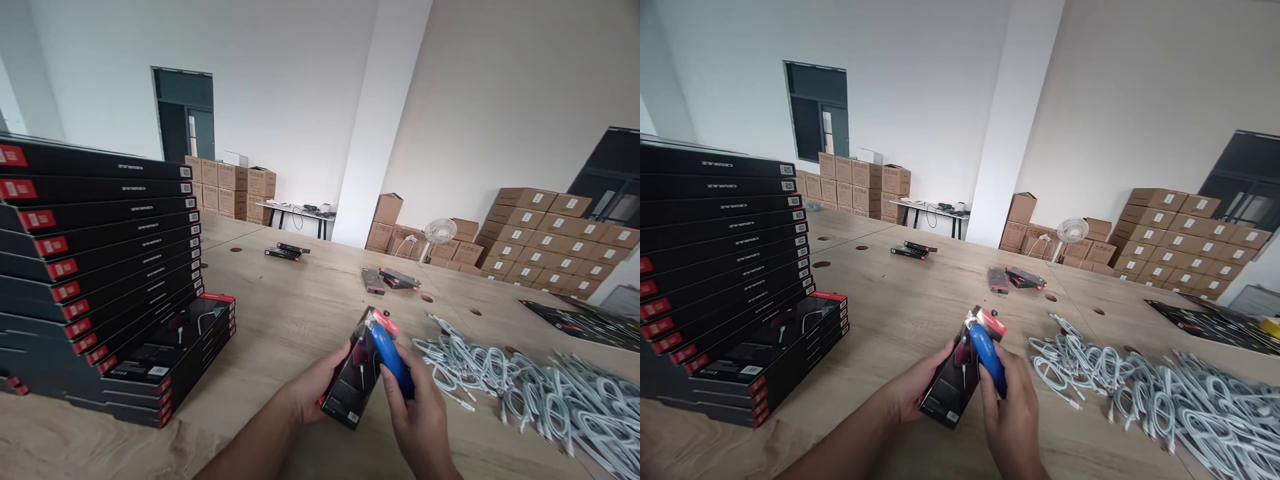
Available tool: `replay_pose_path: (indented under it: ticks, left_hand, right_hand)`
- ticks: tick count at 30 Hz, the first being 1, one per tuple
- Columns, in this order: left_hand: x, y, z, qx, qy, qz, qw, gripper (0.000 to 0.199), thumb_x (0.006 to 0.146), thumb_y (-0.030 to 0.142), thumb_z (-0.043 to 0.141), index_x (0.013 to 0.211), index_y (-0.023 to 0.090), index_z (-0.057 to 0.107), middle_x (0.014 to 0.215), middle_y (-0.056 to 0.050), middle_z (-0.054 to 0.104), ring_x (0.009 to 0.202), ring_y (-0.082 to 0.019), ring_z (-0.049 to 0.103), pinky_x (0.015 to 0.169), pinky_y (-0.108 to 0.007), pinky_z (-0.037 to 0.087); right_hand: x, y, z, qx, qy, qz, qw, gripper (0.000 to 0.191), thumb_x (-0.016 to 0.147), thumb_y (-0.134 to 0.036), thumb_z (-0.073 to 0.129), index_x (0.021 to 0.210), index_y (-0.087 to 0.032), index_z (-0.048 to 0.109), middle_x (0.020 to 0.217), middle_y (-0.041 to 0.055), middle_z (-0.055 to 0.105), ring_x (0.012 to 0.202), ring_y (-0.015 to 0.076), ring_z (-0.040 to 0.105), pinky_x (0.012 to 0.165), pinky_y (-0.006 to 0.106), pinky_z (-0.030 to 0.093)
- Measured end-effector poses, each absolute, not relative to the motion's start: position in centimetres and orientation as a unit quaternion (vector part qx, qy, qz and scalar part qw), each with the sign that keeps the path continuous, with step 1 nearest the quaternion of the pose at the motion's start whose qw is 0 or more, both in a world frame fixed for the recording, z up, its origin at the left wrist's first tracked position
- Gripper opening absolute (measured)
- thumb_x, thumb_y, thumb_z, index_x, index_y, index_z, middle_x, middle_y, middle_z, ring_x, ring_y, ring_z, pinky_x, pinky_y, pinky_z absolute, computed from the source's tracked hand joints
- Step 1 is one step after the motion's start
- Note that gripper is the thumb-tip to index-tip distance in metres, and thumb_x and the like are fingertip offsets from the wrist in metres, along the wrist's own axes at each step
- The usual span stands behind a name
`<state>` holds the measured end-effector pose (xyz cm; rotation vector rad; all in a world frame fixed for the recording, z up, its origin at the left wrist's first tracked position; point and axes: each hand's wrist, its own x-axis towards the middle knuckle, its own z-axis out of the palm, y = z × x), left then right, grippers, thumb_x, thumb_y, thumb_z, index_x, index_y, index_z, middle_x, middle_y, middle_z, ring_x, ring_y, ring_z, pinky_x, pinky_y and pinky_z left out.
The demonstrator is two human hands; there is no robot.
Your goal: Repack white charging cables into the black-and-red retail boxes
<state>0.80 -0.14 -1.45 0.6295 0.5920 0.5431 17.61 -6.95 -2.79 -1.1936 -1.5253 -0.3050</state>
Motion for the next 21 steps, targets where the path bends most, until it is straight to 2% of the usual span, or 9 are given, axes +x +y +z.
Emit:
replay_pose_path:
  ticks: [6, 9, 11, 13, 16, 18, 21]
  left_hand:
    - [0.9, 0.9, -1.7, 0.291, 0.284, 0.364, 0.838, 0.069, 0.093, 0.071, 0.042, 0.105, 0.012, 0.075, 0.093, -0.009, 0.079, 0.079, -0.018, 0.071, 0.075, -0.027, 0.053]
    - [0.4, 1.5, -1.9, 0.281, 0.245, 0.421, 0.827, 0.058, 0.095, 0.065, 0.047, 0.108, 0.015, 0.074, 0.096, -0.008, 0.079, 0.083, -0.018, 0.072, 0.079, -0.028, 0.054]
    - [0.2, 1.7, -2.2, 0.294, 0.207, 0.458, 0.813, 0.049, 0.092, 0.061, 0.057, 0.107, 0.017, 0.074, 0.094, -0.007, 0.079, 0.081, -0.018, 0.072, 0.079, -0.029, 0.054]
    - [-0.1, 1.9, -2.3, 0.316, 0.171, 0.485, 0.797, 0.041, 0.085, 0.053, 0.072, 0.105, 0.017, 0.074, 0.096, -0.007, 0.079, 0.081, -0.019, 0.071, 0.081, -0.03, 0.054]
    - [-0.3, 1.9, -2.2, 0.339, 0.135, 0.5, 0.785, 0.035, 0.072, 0.033, 0.088, 0.1, 0.016, 0.074, 0.1, -0.007, 0.078, 0.089, -0.021, 0.071, 0.089, -0.032, 0.052]
    - [-0.4, 1.9, -2.0, 0.352, 0.118, 0.503, 0.781, 0.04, 0.065, 0.02, 0.09, 0.101, 0.016, 0.074, 0.099, -0.008, 0.078, 0.096, -0.025, 0.071, 0.093, -0.035, 0.051]
    - [-0.4, 1.9, -1.8, 0.368, 0.104, 0.511, 0.77, 0.054, 0.063, 0.012, 0.086, 0.114, 0.017, 0.072, 0.102, -0.008, 0.078, 0.106, -0.028, 0.069, 0.1, -0.04, 0.047]
  right_hand:
    - [18.5, -6.4, -4.3, -0.516, -0.673, -0.078, 0.524, 0.026, 0.097, -0.031, 0.059, 0.121, -0.023, 0.063, 0.104, 0.008, 0.073, 0.093, 0.023, 0.072, 0.08, 0.033, 0.059]
    - [19.2, -5.7, -5.4, -0.544, -0.657, -0.041, 0.521, 0.029, 0.096, -0.035, 0.059, 0.12, -0.021, 0.064, 0.111, 0.0105, 0.074, 0.1, 0.0256, 0.071, 0.086, 0.037, 0.059]
    - [19.6, -5.3, -5.8, -0.561, -0.642, -0.012, 0.522, 0.033, 0.094, -0.039, 0.059, 0.12, -0.02, 0.065, 0.114, 0.0123, 0.074, 0.103, 0.0276, 0.071, 0.087, 0.039, 0.058]
    - [19.6, -5.2, -5.8, -0.571, -0.629, 0.016, 0.527, 0.036, 0.092, -0.043, 0.061, 0.119, -0.018, 0.067, 0.113, 0.0135, 0.075, 0.103, 0.0289, 0.072, 0.087, 0.04, 0.058]
    - [19.1, -5.5, -5.4, -0.568, -0.63, 0.052, 0.528, 0.038, 0.09, -0.046, 0.063, 0.116, -0.019, 0.069, 0.104, 0.0116, 0.076, 0.094, 0.0272, 0.072, 0.081, 0.037, 0.058]
    - [18.3, -6.0, -4.8, -0.557, -0.643, 0.077, 0.52, 0.034, 0.09, -0.044, 0.063, 0.113, -0.02, 0.07, 0.095, 0.0083, 0.076, 0.085, 0.0243, 0.072, 0.075, 0.033, 0.057]
    - [17.2, -6.8, -4.2, -0.543, -0.667, 0.112, 0.497, 0.027, 0.086, -0.035, 0.066, 0.109, -0.023, 0.072, 0.087, 0.0045, 0.075, 0.077, 0.021, 0.069, 0.069, 0.028, 0.053]
